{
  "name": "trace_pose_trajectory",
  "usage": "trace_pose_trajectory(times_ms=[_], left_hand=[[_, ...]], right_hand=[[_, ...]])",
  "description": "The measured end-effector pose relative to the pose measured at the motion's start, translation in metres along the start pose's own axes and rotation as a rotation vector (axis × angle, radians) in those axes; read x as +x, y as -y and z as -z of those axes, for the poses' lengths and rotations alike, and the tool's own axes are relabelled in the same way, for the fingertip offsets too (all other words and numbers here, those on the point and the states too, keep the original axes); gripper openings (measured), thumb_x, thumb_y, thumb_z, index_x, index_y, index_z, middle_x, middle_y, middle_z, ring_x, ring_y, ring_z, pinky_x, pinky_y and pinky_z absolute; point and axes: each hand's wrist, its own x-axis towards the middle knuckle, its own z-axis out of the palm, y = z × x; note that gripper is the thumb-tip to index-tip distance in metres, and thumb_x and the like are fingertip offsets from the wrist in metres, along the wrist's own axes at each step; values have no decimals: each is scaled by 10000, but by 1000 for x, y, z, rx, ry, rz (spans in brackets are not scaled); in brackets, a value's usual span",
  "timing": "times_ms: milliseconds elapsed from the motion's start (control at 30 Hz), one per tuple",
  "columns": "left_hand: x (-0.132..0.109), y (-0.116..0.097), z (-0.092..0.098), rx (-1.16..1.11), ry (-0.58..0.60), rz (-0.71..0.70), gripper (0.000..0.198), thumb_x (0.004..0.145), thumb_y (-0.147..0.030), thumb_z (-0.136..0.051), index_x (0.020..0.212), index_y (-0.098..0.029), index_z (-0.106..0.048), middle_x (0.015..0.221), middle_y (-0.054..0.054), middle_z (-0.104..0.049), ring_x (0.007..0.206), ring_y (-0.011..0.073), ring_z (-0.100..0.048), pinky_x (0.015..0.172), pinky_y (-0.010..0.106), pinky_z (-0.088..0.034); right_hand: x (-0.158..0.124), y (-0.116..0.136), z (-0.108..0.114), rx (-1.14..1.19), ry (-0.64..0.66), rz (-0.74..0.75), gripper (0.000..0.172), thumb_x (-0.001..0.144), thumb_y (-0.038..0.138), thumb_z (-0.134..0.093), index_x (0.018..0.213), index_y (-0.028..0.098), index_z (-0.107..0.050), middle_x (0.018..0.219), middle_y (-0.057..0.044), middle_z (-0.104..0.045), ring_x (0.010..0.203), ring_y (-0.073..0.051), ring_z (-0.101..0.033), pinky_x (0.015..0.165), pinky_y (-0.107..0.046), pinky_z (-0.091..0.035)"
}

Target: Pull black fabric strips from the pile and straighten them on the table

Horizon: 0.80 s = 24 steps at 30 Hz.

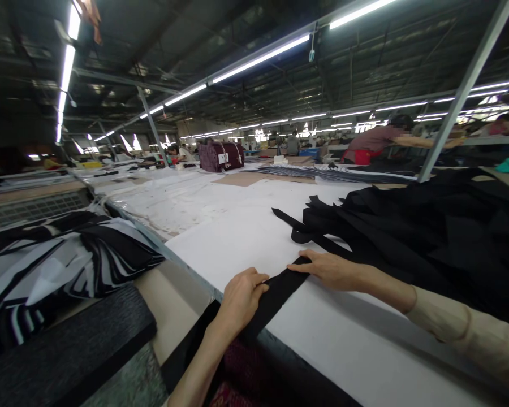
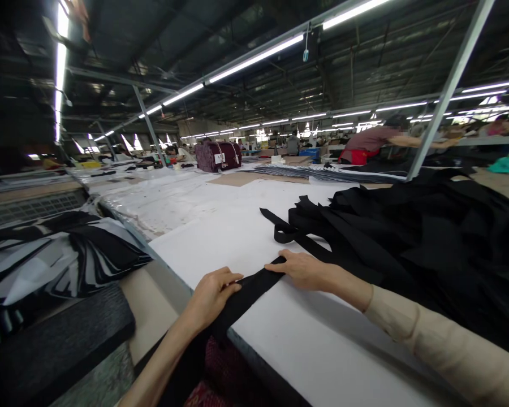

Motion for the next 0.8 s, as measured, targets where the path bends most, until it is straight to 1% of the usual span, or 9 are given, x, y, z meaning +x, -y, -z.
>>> trace_pose_trajectory(times_ms=[67, 133, 200, 300, 367, 467, 600, 700, 800], left_hand=[[-12, 4, 5, -58, -13, 33, 253, 836, -163, -500, 985, -273, -673, 777, -12, -577, 763, 132, -565, 674, 224, -398], [-21, 6, 5, -58, -40, 28, 268, 842, -157, -487, 984, -286, -674, 793, -12, -576, 757, 128, -564, 669, 222, -397], [-27, 6, 2, -9, -67, 5, 278, 859, -164, -465, 997, -293, -668, 817, -8, -578, 746, 128, -561, 662, 225, -395], [-30, 5, -3, 136, -99, -39, 299, 889, -171, -412, 1003, -297, -659, 835, 2, -577, 740, 137, -549, 658, 241, -387], [-31, 4, -5, 239, -108, -74, 317, 899, -164, -383, 997, -292, -655, 841, 8, -575, 734, 142, -535, 663, 254, -383], [-32, 5, -5, 320, -111, -113, 320, 905, -160, -369, 993, -283, -650, 845, 11, -570, 719, 142, -519, 670, 262, -382], [-34, 7, -5, 345, -110, -120, 322, 906, -154, -364, 992, -286, -645, 854, 11, -563, 709, 137, -510, 678, 262, -386], [-35, 8, -4, 340, -108, -114, 328, 910, -162, -351, 1006, -284, -640, 863, 15, -561, 713, 142, -513, 682, 265, -394], [-31, 7, -4, 309, -82, -96, 337, 910, -162, -344, 1015, -283, -640, 864, 16, -563, 728, 145, -532, 676, 261, -406]], right_hand=[[1, 2, 4, -80, 46, 2, 734, 697, -68, -379, 1313, 326, -439, 1260, -110, -491, 1099, -263, -527, 913, -424, -423], [3, 5, 7, -137, 21, 25, 758, 643, -76, -400, 1278, 329, -483, 1320, -73, -460, 1246, -304, -372, 1008, -529, -283], [7, 8, 11, -126, 11, 63, 755, 606, -83, -395, 1244, 297, -526, 1346, -48, -447, 1297, -294, -286, 1043, -527, -228], [12, 10, 13, -13, 68, 112, 705, 635, -89, -345, 1252, 197, -528, 1328, -82, -467, 1229, -230, -412, 1009, -392, -354], [14, 10, 13, 52, 83, 127, 698, 650, -92, -328, 1268, 177, -510, 1319, -94, -468, 1191, -214, -459, 985, -359, -388], [17, 14, 16, 72, 114, 125, 744, 644, -98, -343, 1299, 230, -471, 1328, -101, -455, 1174, -245, -474, 966, -395, -397], [19, 34, 19, 10, 213, 125, 793, 683, -93, -367, 1347, 340, -366, 1281, -146, -496, 1090, -298, -541, 861, -424, -456], [18, 46, 14, -21, 214, 122, 799, 708, -95, -364, 1365, 358, -320, 1272, -166, -487, 1142, -331, -489, 854, -446, -455], [13, 43, 5, -6, 160, 86, 791, 718, -91, -360, 1367, 359, -319, 1351, -163, -406, 1230, -360, -371, 893, -493, -422]])
